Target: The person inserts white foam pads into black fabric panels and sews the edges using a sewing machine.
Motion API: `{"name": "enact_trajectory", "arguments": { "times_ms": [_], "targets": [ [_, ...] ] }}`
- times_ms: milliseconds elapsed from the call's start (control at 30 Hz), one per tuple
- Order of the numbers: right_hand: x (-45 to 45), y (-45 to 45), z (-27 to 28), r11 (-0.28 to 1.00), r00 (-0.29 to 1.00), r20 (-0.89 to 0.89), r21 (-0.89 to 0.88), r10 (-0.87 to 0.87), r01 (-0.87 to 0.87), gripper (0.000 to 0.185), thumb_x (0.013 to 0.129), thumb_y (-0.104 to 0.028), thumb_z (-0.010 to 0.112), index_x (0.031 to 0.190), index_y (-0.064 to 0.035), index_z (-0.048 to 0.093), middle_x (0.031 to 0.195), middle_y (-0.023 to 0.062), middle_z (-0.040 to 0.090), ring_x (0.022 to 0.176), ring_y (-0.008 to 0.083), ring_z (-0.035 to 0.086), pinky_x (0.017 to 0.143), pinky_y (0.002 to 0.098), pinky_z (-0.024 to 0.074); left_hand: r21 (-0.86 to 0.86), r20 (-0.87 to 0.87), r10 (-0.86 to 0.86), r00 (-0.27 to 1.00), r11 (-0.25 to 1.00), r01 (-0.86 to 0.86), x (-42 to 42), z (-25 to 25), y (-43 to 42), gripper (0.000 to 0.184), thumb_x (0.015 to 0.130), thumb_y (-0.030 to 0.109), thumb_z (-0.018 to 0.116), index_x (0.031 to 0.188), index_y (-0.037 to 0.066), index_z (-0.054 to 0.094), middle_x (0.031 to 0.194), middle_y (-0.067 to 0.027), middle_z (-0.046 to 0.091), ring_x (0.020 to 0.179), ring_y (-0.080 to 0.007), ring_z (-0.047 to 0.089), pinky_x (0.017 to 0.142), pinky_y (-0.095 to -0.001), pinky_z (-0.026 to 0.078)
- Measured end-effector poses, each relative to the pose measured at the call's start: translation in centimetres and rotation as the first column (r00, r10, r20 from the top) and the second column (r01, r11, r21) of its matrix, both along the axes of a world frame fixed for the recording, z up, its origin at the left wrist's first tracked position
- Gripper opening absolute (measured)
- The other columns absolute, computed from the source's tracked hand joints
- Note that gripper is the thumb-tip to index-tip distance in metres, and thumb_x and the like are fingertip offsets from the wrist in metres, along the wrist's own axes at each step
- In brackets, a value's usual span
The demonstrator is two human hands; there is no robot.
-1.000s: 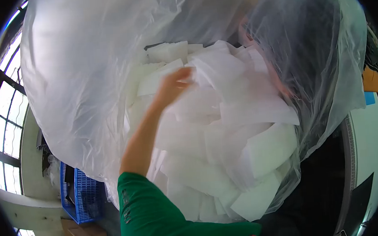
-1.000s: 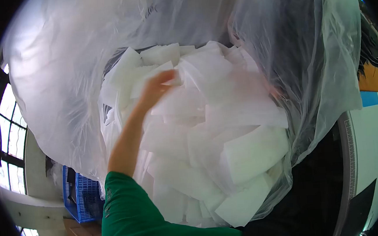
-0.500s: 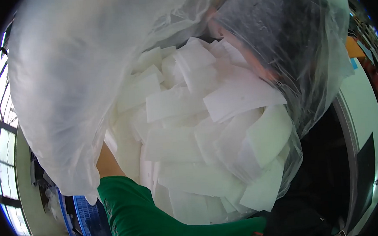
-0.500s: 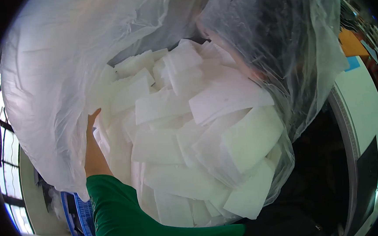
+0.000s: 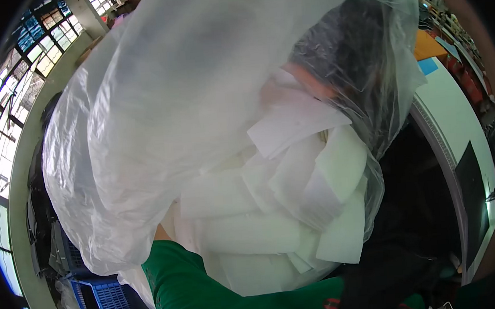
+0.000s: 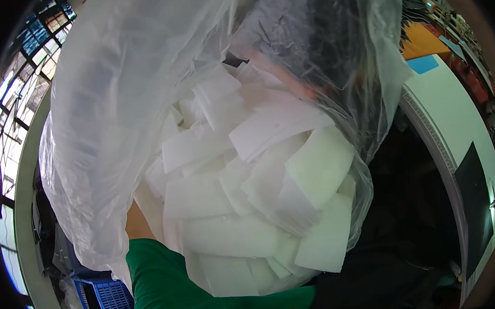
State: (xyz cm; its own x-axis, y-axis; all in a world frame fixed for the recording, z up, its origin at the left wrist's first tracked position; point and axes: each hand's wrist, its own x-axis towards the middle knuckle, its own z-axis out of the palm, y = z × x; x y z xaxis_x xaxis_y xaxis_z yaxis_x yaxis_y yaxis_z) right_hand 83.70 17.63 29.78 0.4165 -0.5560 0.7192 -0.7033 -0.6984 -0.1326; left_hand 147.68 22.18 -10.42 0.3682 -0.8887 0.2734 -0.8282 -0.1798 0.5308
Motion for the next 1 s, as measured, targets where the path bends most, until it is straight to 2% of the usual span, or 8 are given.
{"name": "enact_trajectory", "arguments": {
  "times_ms": [467,567,700,833,867,900,967,1000],
  "targets": [
    [-0.8,1.5,-1.4,0.993,0.989,0.129,0.083,0.077,-0.089,0.068,0.093,-0.023,0.067,0.150,-0.0018,0.035,0.146,0.0147,0.046,0.130,0.0280,0.050,0.108,0.0404,0.0390,0.166,0.391,-0.014,0.920,0.984,-0.056,-9.7,10.5,10.0,0.073,0.071,0.031,0.076,0.135,0.006,0.052,0.131,-0.0205,0.060,0.115,-0.0379,0.060,0.096,-0.0481,0.048],
    [-1.3,1.2,-2.2,0.985,0.979,0.170,0.109,0.113,-0.132,0.069,0.093,-0.024,0.067,0.150,-0.0016,0.035,0.146,0.0148,0.046,0.130,0.0279,0.050,0.108,0.0403,0.0391,0.347,0.411,-0.103,0.906,0.937,-0.051,-24.2,12.2,10.3,0.070,0.069,0.027,0.075,0.133,0.008,0.054,0.127,-0.0167,0.061,0.113,-0.0349,0.061,0.092,-0.0467,0.051],
    [0.0,1.9,-2.5,0.969,0.962,0.201,0.123,0.187,-0.214,0.069,0.093,-0.024,0.067,0.150,-0.0014,0.034,0.146,0.0149,0.046,0.130,0.0279,0.050,0.108,0.0401,0.0392,0.354,0.562,-0.224,0.796,0.935,0.013,-35.5,10.3,10.6,0.105,0.067,0.037,0.082,0.154,0.014,0.027,0.129,-0.0201,0.056,0.123,-0.0373,0.053,0.098,-0.0436,0.048],
    [0.6,2.8,-2.9,0.950,0.946,0.210,0.141,0.248,-0.280,0.070,0.093,-0.025,0.066,0.150,-0.0011,0.034,0.146,0.0150,0.046,0.130,0.0279,0.049,0.108,0.0400,0.0394,0.266,0.534,-0.163,0.830,0.964,0.018,-34.9,9.5,10.2,0.100,0.076,0.039,0.079,0.156,0.012,0.026,0.143,-0.0179,0.050,0.136,-0.0317,0.044,0.108,-0.0410,0.040],
    [1.1,3.2,-3.0,0.941,0.940,0.210,0.152,0.267,-0.302,0.070,0.093,-0.025,0.066,0.150,-0.0010,0.034,0.146,0.0150,0.046,0.130,0.0279,0.049,0.108,0.0400,0.0394,0.151,0.207,-0.263,0.942,0.960,0.234,-30.7,7.9,9.6,0.091,0.083,0.039,0.073,0.156,0.011,0.026,0.149,-0.0147,0.045,0.140,-0.0276,0.040,0.112,-0.0399,0.035],
    [1.5,3.4,-3.3,0.932,0.933,0.216,0.165,0.286,-0.324,0.070,0.093,-0.025,0.066,0.150,-0.0009,0.034,0.146,0.0151,0.046,0.130,0.0279,0.049,0.108,0.0399,0.0394,-0.040,-0.120,-0.387,0.914,0.922,0.385,-27.2,7.4,10.3,0.082,0.090,0.039,0.067,0.156,0.010,0.027,0.155,-0.0115,0.040,0.144,-0.0235,0.036,0.116,-0.0389,0.030],
    [2.3,4.1,-3.8,0.915,0.919,0.239,0.182,0.314,-0.360,0.070,0.093,-0.025,0.066,0.150,-0.0008,0.033,0.146,0.0151,0.046,0.130,0.0278,0.049,0.108,0.0399,0.0395,0.179,-0.604,-0.011,0.797,0.972,0.149,-22.1,10.2,14.8,0.069,0.099,0.042,0.055,0.155,0.009,0.031,0.158,-0.0062,0.036,0.145,-0.0174,0.033,0.115,-0.0384,0.030],
    [2.4,4.5,-4.1,0.910,0.913,0.252,0.184,0.320,-0.370,0.070,0.093,-0.025,0.066,0.150,-0.0007,0.033,0.146,0.0151,0.046,0.130,0.0278,0.049,0.108,0.0398,0.0395,0.167,-0.599,-0.116,0.793,0.950,0.265,-16.3,9.8,17.6,0.069,0.099,0.045,0.053,0.155,0.010,0.032,0.158,-0.0060,0.035,0.145,-0.0183,0.034,0.115,-0.0371,0.029]
  ]
}}
